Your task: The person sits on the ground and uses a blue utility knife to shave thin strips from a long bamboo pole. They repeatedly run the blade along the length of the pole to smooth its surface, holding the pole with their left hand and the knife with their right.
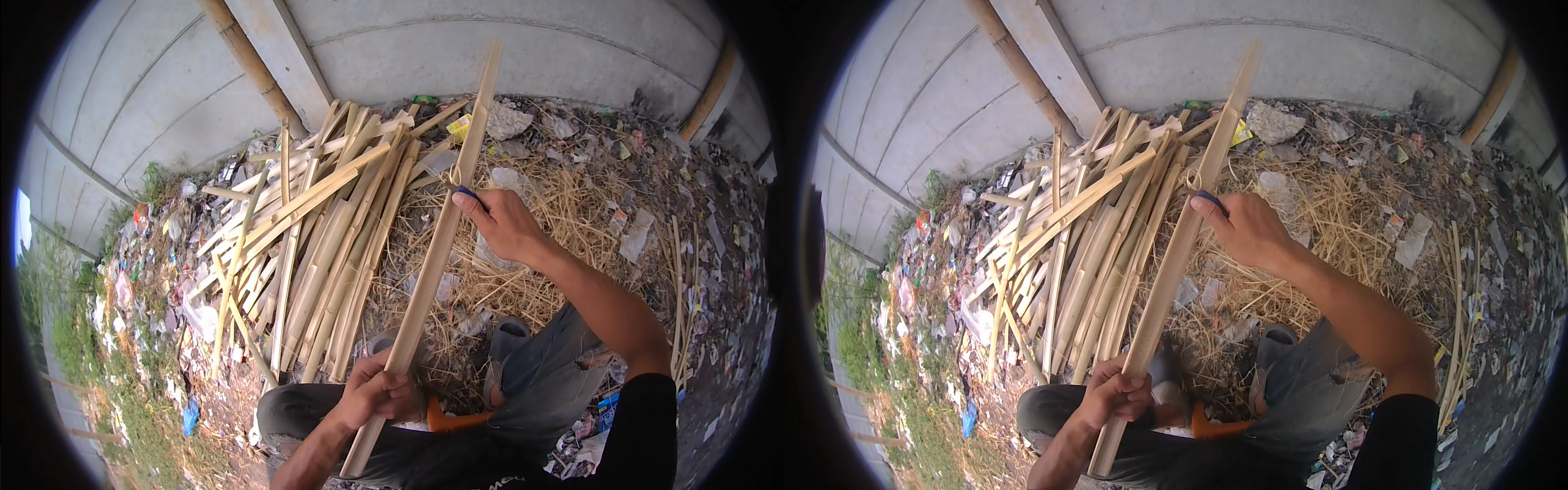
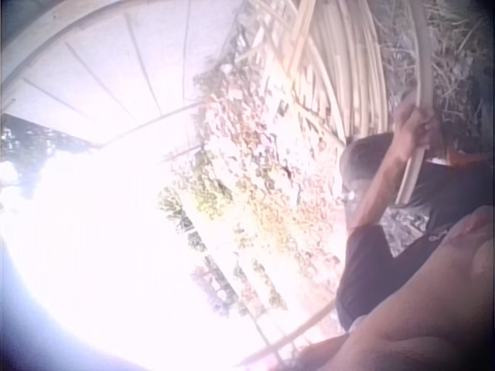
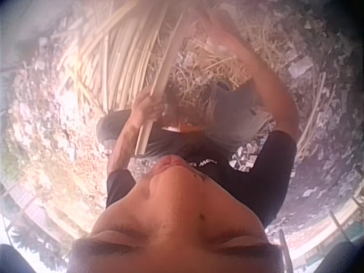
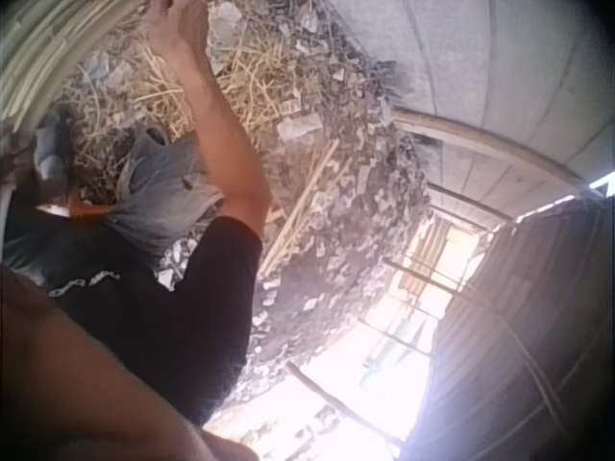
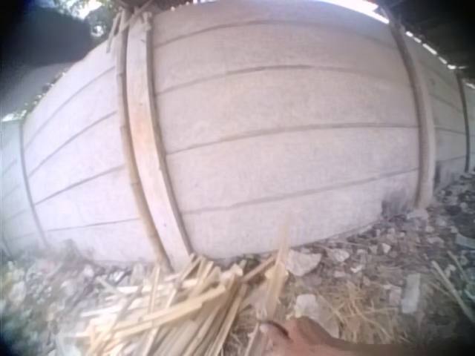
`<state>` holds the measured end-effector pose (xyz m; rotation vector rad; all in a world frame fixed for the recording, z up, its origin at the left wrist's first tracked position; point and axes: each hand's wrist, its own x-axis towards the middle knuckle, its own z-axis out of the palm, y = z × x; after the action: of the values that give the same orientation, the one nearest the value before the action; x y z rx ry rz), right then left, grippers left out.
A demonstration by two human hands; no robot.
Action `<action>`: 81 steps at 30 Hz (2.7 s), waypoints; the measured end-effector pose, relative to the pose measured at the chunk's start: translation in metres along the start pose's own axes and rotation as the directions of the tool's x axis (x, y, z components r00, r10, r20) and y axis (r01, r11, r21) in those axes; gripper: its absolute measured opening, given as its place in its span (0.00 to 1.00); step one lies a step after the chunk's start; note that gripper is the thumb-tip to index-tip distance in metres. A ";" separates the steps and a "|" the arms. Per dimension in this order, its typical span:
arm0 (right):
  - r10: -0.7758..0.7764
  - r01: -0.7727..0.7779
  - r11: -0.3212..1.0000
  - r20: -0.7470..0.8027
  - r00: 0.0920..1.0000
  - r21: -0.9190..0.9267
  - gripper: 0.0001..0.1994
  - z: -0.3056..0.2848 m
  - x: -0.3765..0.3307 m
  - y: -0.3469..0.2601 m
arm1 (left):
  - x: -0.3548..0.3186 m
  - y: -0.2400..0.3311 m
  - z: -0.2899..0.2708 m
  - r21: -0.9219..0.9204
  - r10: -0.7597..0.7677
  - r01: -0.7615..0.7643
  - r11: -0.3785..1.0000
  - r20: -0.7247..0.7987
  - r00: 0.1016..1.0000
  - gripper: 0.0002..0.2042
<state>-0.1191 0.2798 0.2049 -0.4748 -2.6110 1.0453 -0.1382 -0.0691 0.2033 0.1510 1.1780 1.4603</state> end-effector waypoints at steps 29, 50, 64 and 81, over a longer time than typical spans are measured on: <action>0.085 -0.239 0.925 -0.455 0.886 -0.294 0.30 -0.065 0.014 0.053 | -0.010 -0.006 0.004 -0.059 -0.061 0.069 0.996 0.125 0.990 0.17; -0.230 0.071 0.948 -0.512 0.827 -0.312 0.15 -0.075 0.023 0.090 | -0.011 -0.001 0.011 0.070 -0.100 0.091 0.993 0.148 0.984 0.28; 0.526 -0.178 0.834 -0.656 0.541 0.522 0.22 -0.088 0.049 0.150 | -0.006 -0.010 0.006 0.161 -0.085 0.053 0.986 0.200 0.976 0.27; 0.208 0.015 0.948 -0.654 0.728 0.318 0.18 -0.072 0.024 0.105 | -0.007 -0.002 0.008 -0.007 0.014 -0.014 1.000 0.129 0.992 0.27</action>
<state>-0.0930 0.4048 0.1848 -0.7584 -1.7502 1.0251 -0.1289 -0.0707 0.2091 0.2466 1.0696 1.4443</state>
